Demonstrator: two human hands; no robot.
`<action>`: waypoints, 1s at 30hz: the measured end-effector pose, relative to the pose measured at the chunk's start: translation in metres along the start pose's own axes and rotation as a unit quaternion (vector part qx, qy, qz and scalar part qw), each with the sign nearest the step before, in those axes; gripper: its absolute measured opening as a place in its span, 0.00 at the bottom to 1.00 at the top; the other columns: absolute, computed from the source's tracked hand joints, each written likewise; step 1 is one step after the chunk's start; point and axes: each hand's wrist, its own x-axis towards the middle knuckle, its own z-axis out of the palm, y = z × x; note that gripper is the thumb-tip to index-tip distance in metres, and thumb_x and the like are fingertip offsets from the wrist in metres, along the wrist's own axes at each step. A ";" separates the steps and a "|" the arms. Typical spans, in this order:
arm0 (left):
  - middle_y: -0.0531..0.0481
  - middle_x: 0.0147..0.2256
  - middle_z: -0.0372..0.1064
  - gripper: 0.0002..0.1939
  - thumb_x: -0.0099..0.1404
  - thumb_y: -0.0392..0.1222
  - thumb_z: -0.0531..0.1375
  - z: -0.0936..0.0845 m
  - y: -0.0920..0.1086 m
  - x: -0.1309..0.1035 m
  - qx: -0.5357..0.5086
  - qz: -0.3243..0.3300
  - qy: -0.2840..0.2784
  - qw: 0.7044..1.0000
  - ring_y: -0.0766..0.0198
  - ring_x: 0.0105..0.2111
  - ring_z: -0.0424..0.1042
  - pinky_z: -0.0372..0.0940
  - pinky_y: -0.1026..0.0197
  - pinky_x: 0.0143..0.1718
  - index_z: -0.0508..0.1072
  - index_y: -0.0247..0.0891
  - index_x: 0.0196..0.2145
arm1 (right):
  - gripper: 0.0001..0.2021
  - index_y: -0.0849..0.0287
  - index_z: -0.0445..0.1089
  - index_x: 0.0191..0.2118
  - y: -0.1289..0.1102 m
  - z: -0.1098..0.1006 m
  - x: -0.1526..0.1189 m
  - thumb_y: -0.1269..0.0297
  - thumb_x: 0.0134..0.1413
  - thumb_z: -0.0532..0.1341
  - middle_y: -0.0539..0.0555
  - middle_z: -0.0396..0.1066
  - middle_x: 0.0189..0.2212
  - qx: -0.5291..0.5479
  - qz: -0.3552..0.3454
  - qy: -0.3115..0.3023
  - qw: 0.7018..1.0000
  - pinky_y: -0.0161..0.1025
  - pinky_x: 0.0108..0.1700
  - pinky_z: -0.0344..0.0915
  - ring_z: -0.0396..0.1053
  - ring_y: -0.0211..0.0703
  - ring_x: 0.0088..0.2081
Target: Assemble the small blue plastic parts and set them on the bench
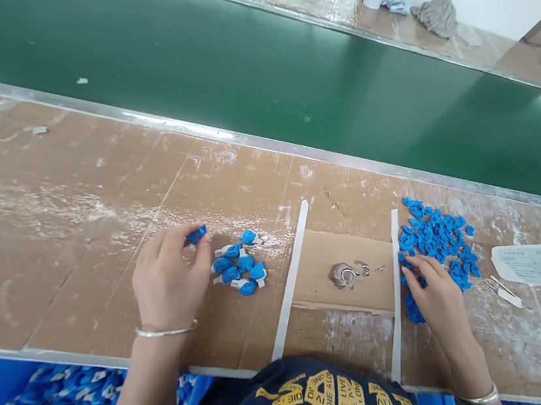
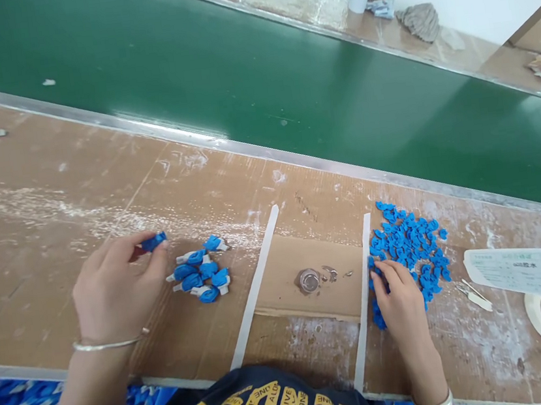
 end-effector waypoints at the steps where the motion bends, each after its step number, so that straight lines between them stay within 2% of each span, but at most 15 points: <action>1: 0.44 0.36 0.75 0.11 0.68 0.43 0.56 0.002 -0.010 0.004 0.040 0.010 -0.018 0.999 0.50 0.40 0.74 0.69 0.46 0.48 0.75 0.36 0.41 | 0.20 0.61 0.73 0.42 0.000 0.001 0.000 0.54 0.74 0.48 0.59 0.74 0.40 -0.015 -0.003 0.000 1.000 0.44 0.40 0.69 0.74 0.52 0.41; 4: 0.35 0.44 0.73 0.14 0.69 0.41 0.52 0.004 -0.025 0.005 0.084 0.019 -0.082 0.993 0.41 0.47 0.72 0.64 0.39 0.53 0.74 0.34 0.45 | 0.22 0.60 0.73 0.41 -0.002 0.000 0.001 0.53 0.74 0.47 0.57 0.75 0.40 -0.033 0.016 -0.004 0.999 0.42 0.34 0.68 0.75 0.48 0.36; 7: 0.32 0.52 0.69 0.14 0.70 0.43 0.53 0.004 -0.020 0.001 0.052 0.030 -0.065 0.996 0.38 0.55 0.67 0.59 0.37 0.58 0.75 0.36 0.47 | 0.24 0.59 0.74 0.41 0.000 -0.005 0.004 0.49 0.73 0.48 0.55 0.76 0.40 -0.007 0.035 -0.018 0.999 0.41 0.33 0.68 0.75 0.46 0.33; 10: 0.35 0.53 0.69 0.13 0.71 0.44 0.54 0.003 -0.007 0.000 -0.017 0.120 -0.086 0.989 0.40 0.55 0.67 0.58 0.38 0.59 0.75 0.39 0.47 | 0.25 0.59 0.76 0.40 0.005 -0.008 0.004 0.47 0.73 0.48 0.54 0.76 0.42 0.012 0.038 -0.012 0.999 0.42 0.40 0.70 0.76 0.49 0.41; 12: 0.38 0.52 0.71 0.13 0.72 0.44 0.53 0.005 0.002 0.003 -0.067 0.200 -0.139 0.968 0.44 0.52 0.69 0.62 0.41 0.56 0.75 0.40 0.47 | 0.25 0.59 0.77 0.41 0.010 -0.008 0.002 0.47 0.74 0.49 0.54 0.77 0.43 0.010 0.031 -0.005 0.999 0.43 0.42 0.71 0.76 0.50 0.43; 14: 0.39 0.50 0.72 0.14 0.72 0.43 0.52 0.007 0.008 0.008 -0.091 0.247 -0.186 0.946 0.47 0.50 0.70 0.65 0.44 0.54 0.75 0.38 0.47 | 0.24 0.60 0.77 0.42 0.014 -0.008 -0.002 0.50 0.75 0.49 0.55 0.77 0.43 0.003 0.006 0.000 1.000 0.43 0.43 0.71 0.76 0.49 0.42; 18: 0.35 0.45 0.72 0.15 0.69 0.41 0.54 0.013 0.015 0.016 -0.041 0.251 -0.221 0.942 0.43 0.46 0.70 0.66 0.41 0.50 0.75 0.32 0.47 | 0.19 0.62 0.75 0.47 0.024 -0.007 -0.010 0.59 0.76 0.49 0.59 0.75 0.48 -0.029 -0.088 -0.006 0.996 0.44 0.45 0.73 0.76 0.49 0.43; 20: 0.36 0.43 0.73 0.15 0.68 0.38 0.53 0.014 0.017 0.018 -0.029 0.246 -0.239 0.939 0.44 0.44 0.70 0.67 0.41 0.49 0.75 0.32 0.46 | 0.16 0.62 0.72 0.53 0.029 -0.007 -0.014 0.63 0.75 0.49 0.61 0.73 0.50 -0.049 -0.134 -0.025 0.990 0.45 0.47 0.73 0.75 0.50 0.46; 23: 0.39 0.41 0.72 0.16 0.66 0.33 0.50 0.016 0.018 0.018 -0.050 0.245 -0.257 0.933 0.46 0.43 0.71 0.68 0.43 0.48 0.76 0.34 0.43 | 0.18 0.64 0.67 0.58 0.035 -0.008 -0.016 0.69 0.74 0.45 0.64 0.70 0.53 -0.075 -0.169 -0.065 0.981 0.47 0.47 0.73 0.72 0.54 0.49; 27: 0.35 0.47 0.71 0.21 0.65 0.28 0.46 0.017 0.021 0.015 -0.078 0.264 -0.253 0.928 0.47 0.49 0.70 0.67 0.45 0.52 0.76 0.32 0.46 | 0.20 0.68 0.66 0.57 0.042 -0.010 -0.012 0.73 0.71 0.43 0.66 0.70 0.50 -0.107 -0.184 -0.101 0.972 0.47 0.46 0.72 0.71 0.54 0.48; 30: 0.33 0.50 0.70 0.21 0.67 0.30 0.46 0.014 0.026 0.012 -0.059 0.252 -0.220 0.940 0.45 0.51 0.69 0.66 0.44 0.53 0.75 0.30 0.49 | 0.18 0.68 0.68 0.54 0.047 -0.012 -0.003 0.70 0.72 0.44 0.66 0.70 0.47 -0.100 -0.201 -0.114 0.968 0.49 0.43 0.71 0.71 0.56 0.45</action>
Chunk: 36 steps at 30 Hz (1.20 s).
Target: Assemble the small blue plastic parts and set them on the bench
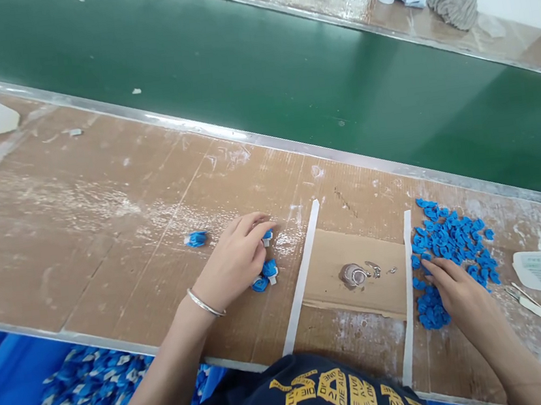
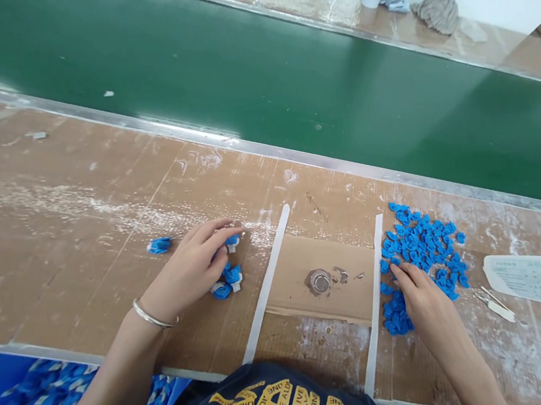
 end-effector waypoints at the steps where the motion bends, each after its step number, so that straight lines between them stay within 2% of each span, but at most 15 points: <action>1: 0.33 0.49 0.70 0.19 0.68 0.32 0.47 -0.001 0.002 0.001 0.015 -0.015 0.009 1.000 0.44 0.50 0.70 0.66 0.43 0.52 0.74 0.30 0.48 | 0.18 0.67 0.69 0.52 0.003 -0.001 0.003 0.68 0.73 0.44 0.66 0.70 0.45 0.002 -0.009 -0.005 1.000 0.50 0.42 0.71 0.70 0.57 0.44; 5: 0.35 0.40 0.73 0.15 0.69 0.40 0.52 -0.001 0.010 0.005 0.083 -0.085 -0.007 0.993 0.40 0.43 0.72 0.68 0.40 0.45 0.75 0.30 0.44 | 0.19 0.63 0.71 0.46 0.014 -0.007 0.014 0.62 0.74 0.45 0.64 0.70 0.40 -0.006 -0.021 -0.027 0.999 0.51 0.37 0.68 0.68 0.57 0.37; 8: 0.35 0.38 0.73 0.14 0.68 0.38 0.52 0.002 0.013 0.009 0.098 -0.106 -0.033 0.989 0.38 0.41 0.73 0.68 0.39 0.43 0.75 0.31 0.43 | 0.20 0.61 0.70 0.44 0.013 -0.021 0.022 0.57 0.75 0.45 0.62 0.70 0.39 0.019 -0.004 -0.020 1.000 0.51 0.38 0.67 0.67 0.57 0.38; 10: 0.36 0.39 0.73 0.14 0.67 0.37 0.51 0.003 0.015 0.008 0.048 -0.111 -0.007 0.993 0.41 0.41 0.74 0.68 0.40 0.44 0.74 0.32 0.43 | 0.18 0.59 0.69 0.45 0.001 -0.034 0.030 0.52 0.75 0.48 0.61 0.70 0.41 0.076 0.014 -0.006 0.997 0.50 0.41 0.67 0.67 0.56 0.41; 13: 0.41 0.42 0.74 0.13 0.67 0.40 0.54 0.002 0.027 0.003 -0.151 -0.134 0.059 0.978 0.50 0.39 0.75 0.69 0.46 0.45 0.74 0.35 0.45 | 0.12 0.56 0.66 0.50 -0.033 -0.047 0.048 0.53 0.74 0.54 0.57 0.70 0.44 0.203 0.034 0.019 0.978 0.47 0.45 0.67 0.67 0.53 0.46; 15: 0.45 0.41 0.74 0.12 0.66 0.42 0.58 0.000 0.040 -0.003 -0.313 -0.163 0.059 0.934 0.55 0.38 0.75 0.70 0.51 0.44 0.73 0.38 0.46 | 0.09 0.54 0.66 0.51 -0.058 -0.047 0.062 0.57 0.73 0.56 0.57 0.69 0.46 0.275 0.026 0.031 0.961 0.46 0.48 0.66 0.67 0.51 0.48; 18: 0.47 0.40 0.76 0.12 0.64 0.41 0.62 0.000 0.062 -0.011 -0.490 -0.196 0.014 0.849 0.57 0.38 0.76 0.71 0.55 0.43 0.74 0.40 0.45 | 0.08 0.55 0.65 0.52 -0.083 -0.036 0.077 0.60 0.73 0.57 0.57 0.69 0.47 0.325 0.004 0.026 0.945 0.47 0.49 0.67 0.66 0.51 0.49; 20: 0.47 0.39 0.76 0.11 0.63 0.40 0.63 0.004 0.073 -0.016 -0.551 -0.200 -0.006 0.810 0.58 0.38 0.76 0.71 0.56 0.43 0.75 0.39 0.44 | 0.08 0.56 0.66 0.51 -0.088 -0.027 0.082 0.60 0.72 0.57 0.58 0.69 0.48 0.335 0.000 0.011 0.942 0.48 0.49 0.68 0.65 0.52 0.49; 22: 0.47 0.40 0.76 0.11 0.62 0.38 0.64 0.009 0.081 -0.020 -0.580 -0.204 -0.014 0.788 0.59 0.38 0.75 0.70 0.58 0.42 0.76 0.40 0.43 | 0.08 0.55 0.67 0.51 -0.089 -0.021 0.083 0.61 0.72 0.57 0.58 0.69 0.49 0.341 0.004 -0.004 0.940 0.49 0.49 0.68 0.65 0.53 0.50; 24: 0.48 0.39 0.76 0.10 0.62 0.37 0.64 0.016 0.086 -0.023 -0.607 -0.210 -0.013 0.766 0.61 0.37 0.74 0.69 0.60 0.40 0.77 0.40 0.43 | 0.07 0.54 0.68 0.50 -0.089 -0.021 0.082 0.61 0.71 0.58 0.58 0.70 0.48 0.356 0.016 -0.005 0.934 0.50 0.50 0.68 0.66 0.54 0.50; 26: 0.48 0.40 0.76 0.10 0.61 0.37 0.65 0.021 0.091 -0.025 -0.651 -0.218 -0.018 0.727 0.62 0.38 0.74 0.69 0.61 0.40 0.77 0.40 0.42 | 0.08 0.52 0.69 0.51 -0.092 -0.024 0.080 0.61 0.70 0.60 0.57 0.70 0.48 0.397 0.041 0.008 0.917 0.49 0.50 0.68 0.67 0.53 0.49; 28: 0.48 0.41 0.76 0.10 0.61 0.37 0.67 0.026 0.097 -0.026 -0.702 -0.225 -0.037 0.675 0.62 0.39 0.75 0.69 0.62 0.41 0.77 0.40 0.42 | 0.08 0.50 0.69 0.50 -0.098 -0.029 0.077 0.59 0.68 0.62 0.55 0.69 0.47 0.471 0.073 0.031 0.878 0.47 0.51 0.68 0.67 0.51 0.49; 32: 0.50 0.36 0.76 0.12 0.61 0.41 0.70 0.028 0.112 -0.024 -0.788 -0.228 -0.096 0.564 0.63 0.37 0.76 0.69 0.62 0.42 0.76 0.39 0.42 | 0.10 0.49 0.69 0.49 -0.115 -0.033 0.071 0.54 0.68 0.63 0.54 0.69 0.45 0.625 0.134 0.077 0.765 0.41 0.49 0.69 0.69 0.48 0.48; 34: 0.51 0.37 0.76 0.12 0.60 0.40 0.71 0.028 0.120 -0.022 -0.816 -0.220 -0.105 0.525 0.65 0.38 0.75 0.68 0.63 0.43 0.77 0.39 0.41 | 0.11 0.49 0.70 0.49 -0.122 -0.032 0.069 0.52 0.66 0.64 0.54 0.69 0.44 0.665 0.152 0.091 0.726 0.40 0.48 0.70 0.70 0.47 0.47; 36: 0.51 0.37 0.76 0.13 0.59 0.39 0.72 0.027 0.126 -0.020 -0.832 -0.212 -0.101 0.502 0.66 0.38 0.75 0.67 0.65 0.43 0.77 0.39 0.41 | 0.12 0.49 0.70 0.49 -0.127 -0.031 0.068 0.51 0.65 0.65 0.54 0.69 0.44 0.686 0.162 0.103 0.702 0.39 0.46 0.71 0.70 0.47 0.46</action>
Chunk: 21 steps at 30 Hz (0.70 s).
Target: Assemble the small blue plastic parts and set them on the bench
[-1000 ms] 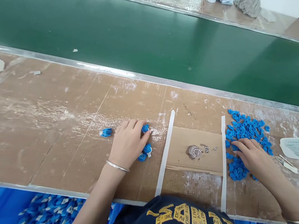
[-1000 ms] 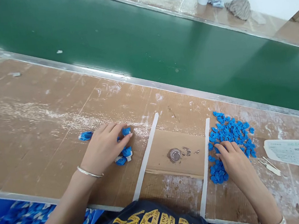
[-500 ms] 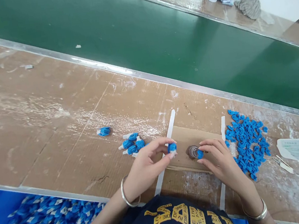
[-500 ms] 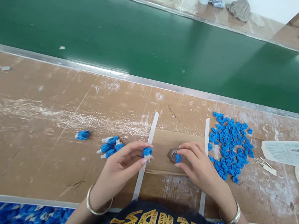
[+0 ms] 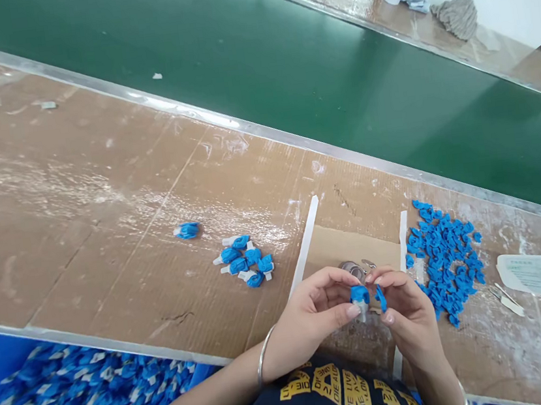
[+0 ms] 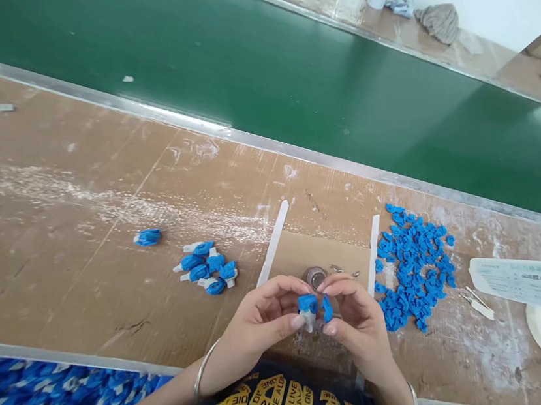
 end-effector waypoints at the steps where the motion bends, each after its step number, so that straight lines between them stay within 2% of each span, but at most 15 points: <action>1: 0.51 0.37 0.77 0.13 0.59 0.39 0.72 0.002 -0.001 0.000 -0.010 0.001 -0.002 1.000 0.67 0.38 0.75 0.67 0.65 0.43 0.77 0.38 0.41 | 0.12 0.48 0.71 0.49 0.001 0.001 -0.001 0.51 0.64 0.66 0.54 0.69 0.44 0.010 0.001 0.006 1.000 0.39 0.46 0.71 0.71 0.47 0.46; 8: 0.49 0.37 0.77 0.12 0.58 0.37 0.73 0.007 -0.002 -0.001 -0.029 0.003 0.005 1.000 0.65 0.37 0.76 0.68 0.64 0.41 0.77 0.38 0.40 | 0.12 0.48 0.72 0.48 0.000 0.007 -0.001 0.52 0.63 0.67 0.54 0.70 0.42 0.031 0.002 0.019 0.999 0.40 0.44 0.72 0.71 0.47 0.44; 12: 0.50 0.35 0.77 0.11 0.59 0.38 0.72 0.007 -0.002 0.000 -0.017 0.006 0.002 1.000 0.65 0.36 0.75 0.69 0.64 0.40 0.78 0.39 0.40 | 0.10 0.49 0.72 0.48 -0.001 0.009 -0.001 0.56 0.63 0.68 0.54 0.70 0.42 -0.005 -0.010 0.028 1.000 0.40 0.44 0.72 0.71 0.47 0.45; 17: 0.49 0.36 0.75 0.10 0.58 0.40 0.73 0.005 -0.002 0.000 0.005 0.030 0.022 0.999 0.64 0.36 0.75 0.71 0.62 0.40 0.79 0.38 0.38 | 0.07 0.49 0.72 0.48 -0.005 0.006 -0.004 0.62 0.66 0.65 0.56 0.69 0.45 -0.125 -0.044 0.021 0.991 0.45 0.44 0.73 0.71 0.50 0.46; 19: 0.49 0.36 0.74 0.10 0.58 0.40 0.73 0.004 -0.003 0.000 0.023 0.043 0.038 0.998 0.63 0.37 0.75 0.71 0.62 0.41 0.80 0.38 0.36 | 0.09 0.48 0.71 0.51 -0.006 0.005 -0.005 0.65 0.69 0.61 0.56 0.69 0.47 -0.215 -0.087 0.004 0.973 0.48 0.46 0.72 0.69 0.51 0.48; 21: 0.50 0.36 0.74 0.09 0.57 0.40 0.74 0.003 -0.003 0.001 0.037 0.053 0.057 0.996 0.64 0.37 0.75 0.71 0.64 0.41 0.80 0.39 0.35 | 0.14 0.48 0.67 0.58 -0.007 0.006 -0.007 0.67 0.70 0.58 0.59 0.68 0.51 -0.316 -0.132 -0.013 0.940 0.52 0.50 0.70 0.67 0.53 0.51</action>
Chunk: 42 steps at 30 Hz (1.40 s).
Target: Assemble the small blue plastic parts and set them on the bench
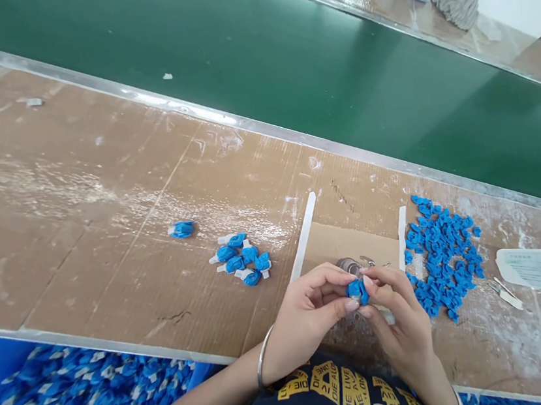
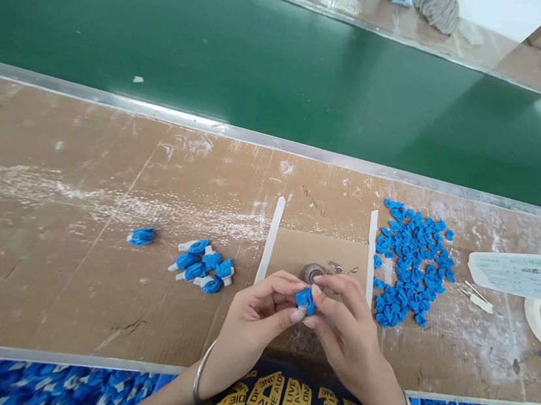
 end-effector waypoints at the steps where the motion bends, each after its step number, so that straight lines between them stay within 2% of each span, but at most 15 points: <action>1: 0.50 0.37 0.74 0.09 0.56 0.40 0.74 0.000 -0.001 0.000 0.003 0.004 0.009 1.000 0.64 0.38 0.75 0.71 0.65 0.41 0.81 0.39 0.35 | 0.18 0.50 0.64 0.62 -0.001 0.001 -0.001 0.67 0.70 0.58 0.60 0.67 0.53 -0.039 -0.019 -0.007 0.999 0.54 0.52 0.69 0.65 0.55 0.53; 4: 0.50 0.38 0.75 0.08 0.56 0.40 0.74 0.000 -0.003 0.002 0.012 0.020 0.033 0.999 0.62 0.39 0.76 0.71 0.65 0.41 0.81 0.40 0.34 | 0.27 0.54 0.51 0.70 -0.006 0.007 -0.003 0.62 0.71 0.57 0.64 0.64 0.56 -0.072 -0.048 -0.017 0.996 0.59 0.53 0.69 0.61 0.59 0.58; 7: 0.48 0.38 0.75 0.07 0.57 0.39 0.73 0.000 -0.002 0.001 0.053 0.041 0.038 0.997 0.60 0.40 0.76 0.72 0.63 0.41 0.81 0.40 0.34 | 0.29 0.55 0.47 0.72 -0.009 0.009 -0.003 0.58 0.72 0.55 0.64 0.63 0.59 -0.047 -0.050 -0.032 0.997 0.60 0.55 0.68 0.58 0.60 0.62; 10: 0.46 0.38 0.75 0.05 0.59 0.38 0.70 -0.005 0.006 -0.001 0.139 0.067 0.019 0.988 0.58 0.39 0.76 0.74 0.61 0.38 0.81 0.39 0.35 | 0.25 0.54 0.51 0.70 0.000 -0.004 -0.002 0.55 0.74 0.53 0.62 0.62 0.61 -0.044 -0.049 -0.074 0.995 0.57 0.57 0.67 0.59 0.58 0.62; 12: 0.45 0.40 0.76 0.05 0.62 0.38 0.67 -0.015 0.017 -0.001 0.244 0.120 0.032 0.962 0.56 0.40 0.76 0.74 0.58 0.40 0.80 0.41 0.38 | 0.20 0.52 0.59 0.66 0.016 -0.020 -0.003 0.59 0.74 0.54 0.60 0.67 0.57 -0.096 -0.030 -0.050 0.994 0.51 0.55 0.69 0.66 0.54 0.57; 14: 0.46 0.42 0.76 0.07 0.65 0.38 0.63 -0.033 0.033 0.002 0.394 0.194 0.093 0.894 0.55 0.43 0.75 0.74 0.54 0.44 0.78 0.42 0.41 | 0.13 0.52 0.69 0.58 0.040 -0.038 -0.006 0.65 0.72 0.56 0.57 0.73 0.48 -0.181 0.009 0.029 0.983 0.46 0.51 0.70 0.71 0.51 0.49; 16: 0.46 0.45 0.75 0.08 0.69 0.38 0.60 -0.059 0.052 0.008 0.552 0.254 0.182 0.774 0.54 0.46 0.74 0.72 0.50 0.50 0.76 0.43 0.44 | 0.09 0.56 0.73 0.49 0.065 -0.053 -0.010 0.63 0.71 0.56 0.58 0.74 0.44 -0.247 0.050 0.066 0.966 0.47 0.48 0.70 0.73 0.52 0.46; 19: 0.44 0.48 0.73 0.08 0.72 0.38 0.56 -0.101 0.081 0.016 0.717 0.275 0.278 0.578 0.51 0.49 0.74 0.70 0.46 0.53 0.74 0.40 0.46 | 0.15 0.58 0.74 0.44 0.092 -0.063 -0.011 0.55 0.72 0.53 0.59 0.74 0.42 -0.283 0.084 0.028 0.955 0.46 0.42 0.72 0.74 0.51 0.39; 21: 0.42 0.48 0.73 0.09 0.72 0.38 0.55 -0.126 0.097 0.019 0.763 0.251 0.309 0.509 0.49 0.49 0.74 0.71 0.44 0.51 0.73 0.38 0.46 | 0.17 0.58 0.73 0.44 0.099 -0.064 -0.009 0.55 0.73 0.50 0.59 0.73 0.41 -0.295 0.085 0.003 0.952 0.45 0.38 0.72 0.73 0.49 0.35; 23: 0.43 0.47 0.73 0.09 0.73 0.37 0.54 -0.143 0.109 0.018 0.786 0.222 0.314 0.483 0.47 0.48 0.74 0.71 0.41 0.51 0.73 0.38 0.45 | 0.18 0.59 0.73 0.46 0.099 -0.062 -0.005 0.56 0.73 0.48 0.59 0.72 0.39 -0.314 0.075 -0.011 0.947 0.43 0.35 0.71 0.73 0.49 0.34; 27: 0.42 0.50 0.70 0.09 0.73 0.37 0.53 -0.152 0.115 0.009 0.797 0.216 0.303 0.476 0.44 0.53 0.70 0.65 0.38 0.57 0.72 0.37 0.47 | 0.18 0.62 0.72 0.45 0.091 -0.061 -0.002 0.58 0.75 0.48 0.59 0.71 0.38 -0.384 0.024 -0.005 0.923 0.40 0.30 0.68 0.73 0.48 0.33; 30: 0.38 0.54 0.68 0.12 0.74 0.39 0.52 -0.146 0.108 -0.001 0.797 0.233 0.261 0.493 0.44 0.56 0.67 0.61 0.39 0.60 0.72 0.34 0.49 | 0.15 0.63 0.72 0.43 0.086 -0.061 -0.008 0.63 0.75 0.51 0.58 0.72 0.39 -0.403 -0.027 0.012 0.915 0.40 0.36 0.69 0.73 0.48 0.36; 35: 0.42 0.45 0.73 0.13 0.72 0.44 0.52 -0.140 0.096 -0.011 0.753 0.234 0.141 0.599 0.49 0.48 0.71 0.65 0.45 0.54 0.75 0.38 0.44 | 0.10 0.64 0.74 0.42 0.087 -0.058 -0.027 0.68 0.73 0.56 0.60 0.75 0.41 -0.386 -0.066 0.032 0.920 0.45 0.45 0.70 0.73 0.51 0.40; 38: 0.42 0.45 0.73 0.16 0.72 0.49 0.53 -0.138 0.096 -0.008 0.729 0.179 0.099 0.653 0.50 0.47 0.71 0.66 0.48 0.52 0.75 0.37 0.45 | 0.11 0.67 0.74 0.45 0.090 -0.056 -0.035 0.67 0.73 0.55 0.63 0.75 0.45 -0.383 -0.086 0.028 0.919 0.48 0.47 0.69 0.74 0.54 0.43; 42: 0.43 0.43 0.72 0.20 0.68 0.53 0.54 -0.135 0.104 0.004 0.706 0.087 0.066 0.700 0.51 0.43 0.72 0.68 0.52 0.45 0.75 0.36 0.45 | 0.15 0.69 0.74 0.44 0.090 -0.054 -0.036 0.65 0.75 0.53 0.65 0.75 0.46 -0.371 -0.080 0.019 0.925 0.48 0.48 0.69 0.73 0.56 0.45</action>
